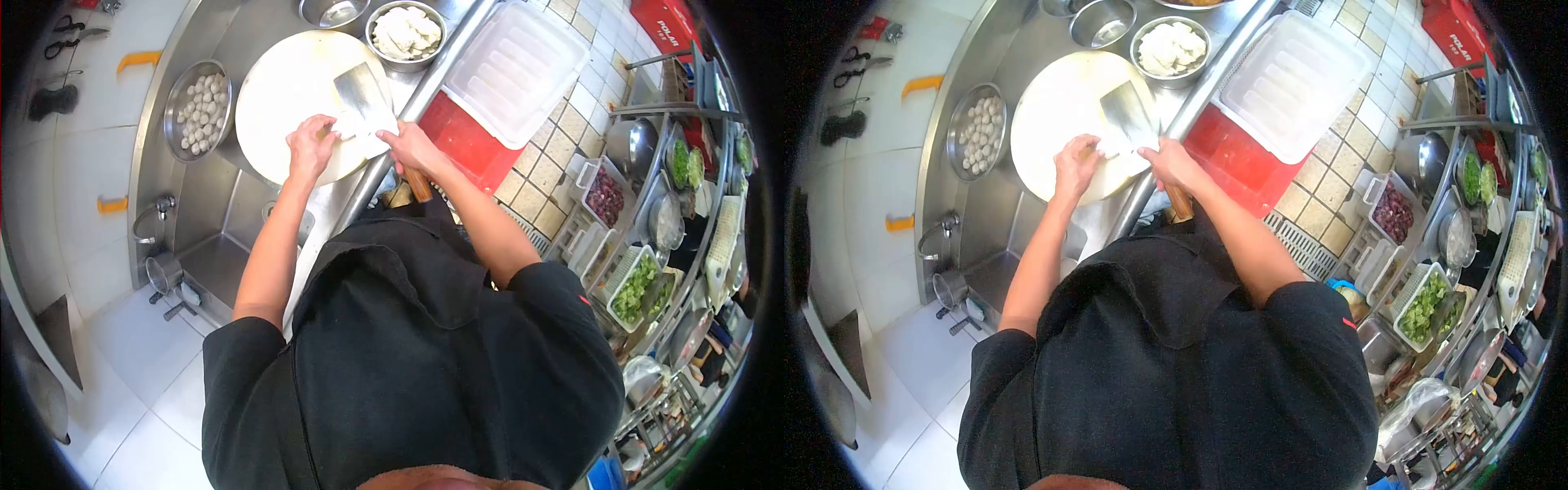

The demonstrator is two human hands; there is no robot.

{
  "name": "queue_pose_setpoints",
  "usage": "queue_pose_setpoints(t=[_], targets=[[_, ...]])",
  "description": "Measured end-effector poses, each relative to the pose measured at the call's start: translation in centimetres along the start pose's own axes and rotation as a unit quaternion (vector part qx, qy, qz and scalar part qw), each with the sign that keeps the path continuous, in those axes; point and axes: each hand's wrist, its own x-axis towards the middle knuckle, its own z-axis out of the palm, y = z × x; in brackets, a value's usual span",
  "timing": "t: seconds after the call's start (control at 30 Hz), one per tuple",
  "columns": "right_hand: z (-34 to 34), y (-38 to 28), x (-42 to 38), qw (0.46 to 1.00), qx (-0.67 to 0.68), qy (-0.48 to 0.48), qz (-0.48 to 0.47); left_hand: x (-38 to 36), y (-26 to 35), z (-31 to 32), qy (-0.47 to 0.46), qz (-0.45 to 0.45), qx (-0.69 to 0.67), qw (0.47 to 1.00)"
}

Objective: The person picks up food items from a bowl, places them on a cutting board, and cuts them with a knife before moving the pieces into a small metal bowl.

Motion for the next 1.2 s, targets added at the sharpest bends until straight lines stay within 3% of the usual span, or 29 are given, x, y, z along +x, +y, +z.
queue_pose_setpoints(t=[0.2,0.6,0.77,1.07,1.2], targets=[[0.4,1.0,-3.0,1.0,0.004,-0.015,0.013,-0.2,-0.1,0.0,-0.018,-0.055,-0.057,0.997],[1.8,-0.1,-0.5,0.999,-0.025,0.022,0.014,0.2,0.6,-0.3,-0.004,-0.039,-0.07,0.997],[0.2,1.6,-3.6,0.999,-0.014,-0.048,0.011,0.0,0.9,-0.1,0.018,-0.029,-0.073,0.997],[1.6,-0.9,-0.2,0.997,-0.077,0.0,0.026,-0.2,0.4,-0.1,0.025,-0.027,-0.056,0.998],[1.9,-0.4,-1.4,0.999,-0.037,-0.016,0.01,-0.5,-0.5,0.7,0.04,-0.049,-0.105,0.992]])
